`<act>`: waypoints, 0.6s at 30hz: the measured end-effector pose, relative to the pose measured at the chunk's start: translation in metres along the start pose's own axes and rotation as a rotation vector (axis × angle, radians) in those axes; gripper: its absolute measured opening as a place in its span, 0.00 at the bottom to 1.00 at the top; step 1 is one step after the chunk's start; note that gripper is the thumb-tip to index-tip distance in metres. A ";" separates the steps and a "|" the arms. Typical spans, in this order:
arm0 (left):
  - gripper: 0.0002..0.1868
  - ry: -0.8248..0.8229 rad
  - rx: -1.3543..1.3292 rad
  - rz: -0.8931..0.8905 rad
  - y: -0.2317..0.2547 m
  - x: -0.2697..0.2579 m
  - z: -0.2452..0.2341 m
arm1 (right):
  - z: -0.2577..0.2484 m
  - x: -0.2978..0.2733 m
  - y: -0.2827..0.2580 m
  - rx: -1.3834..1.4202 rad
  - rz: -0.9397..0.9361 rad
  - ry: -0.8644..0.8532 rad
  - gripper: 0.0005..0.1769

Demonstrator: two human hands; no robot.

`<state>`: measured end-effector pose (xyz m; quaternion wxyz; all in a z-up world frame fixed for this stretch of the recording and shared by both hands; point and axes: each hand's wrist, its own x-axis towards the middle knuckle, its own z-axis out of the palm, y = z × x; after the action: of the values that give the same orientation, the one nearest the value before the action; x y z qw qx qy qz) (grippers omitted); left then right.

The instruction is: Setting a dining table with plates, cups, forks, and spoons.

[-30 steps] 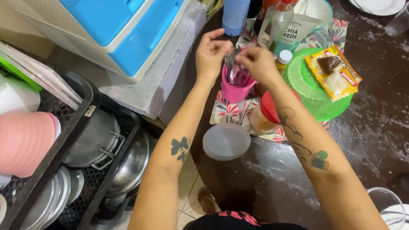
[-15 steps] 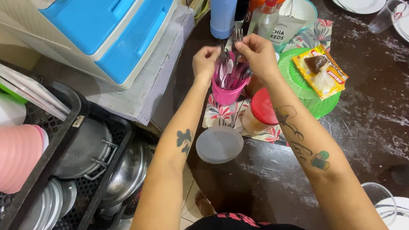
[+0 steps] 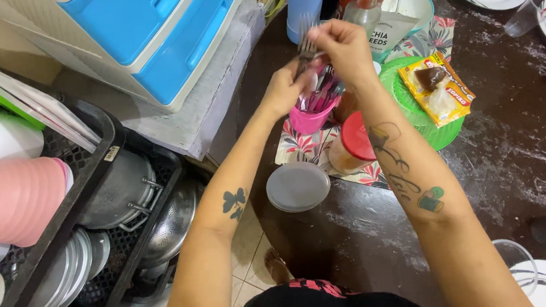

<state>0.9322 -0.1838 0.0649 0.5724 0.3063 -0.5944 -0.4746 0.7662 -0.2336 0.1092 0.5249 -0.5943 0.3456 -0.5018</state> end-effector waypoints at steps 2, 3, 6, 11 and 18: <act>0.14 -0.009 0.074 -0.197 -0.034 -0.006 -0.009 | -0.001 0.011 0.010 -0.012 0.025 0.038 0.11; 0.14 -0.008 0.076 -0.196 -0.036 -0.008 -0.012 | -0.006 0.016 0.027 -0.010 0.024 0.037 0.11; 0.17 0.064 -0.038 -0.287 -0.042 -0.014 -0.020 | -0.018 0.033 0.076 -0.482 -0.012 0.049 0.14; 0.16 0.082 -0.159 -0.351 -0.043 -0.021 -0.026 | -0.051 0.064 0.203 -1.587 -0.161 -0.359 0.12; 0.14 0.220 0.141 -0.032 -0.054 -0.010 -0.023 | -0.006 0.003 0.016 -0.902 -0.298 0.110 0.11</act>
<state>0.9463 -0.1994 0.0096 0.6036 0.4051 -0.5551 -0.4043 0.7633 -0.2414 0.0937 0.1178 -0.7784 0.4671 -0.4024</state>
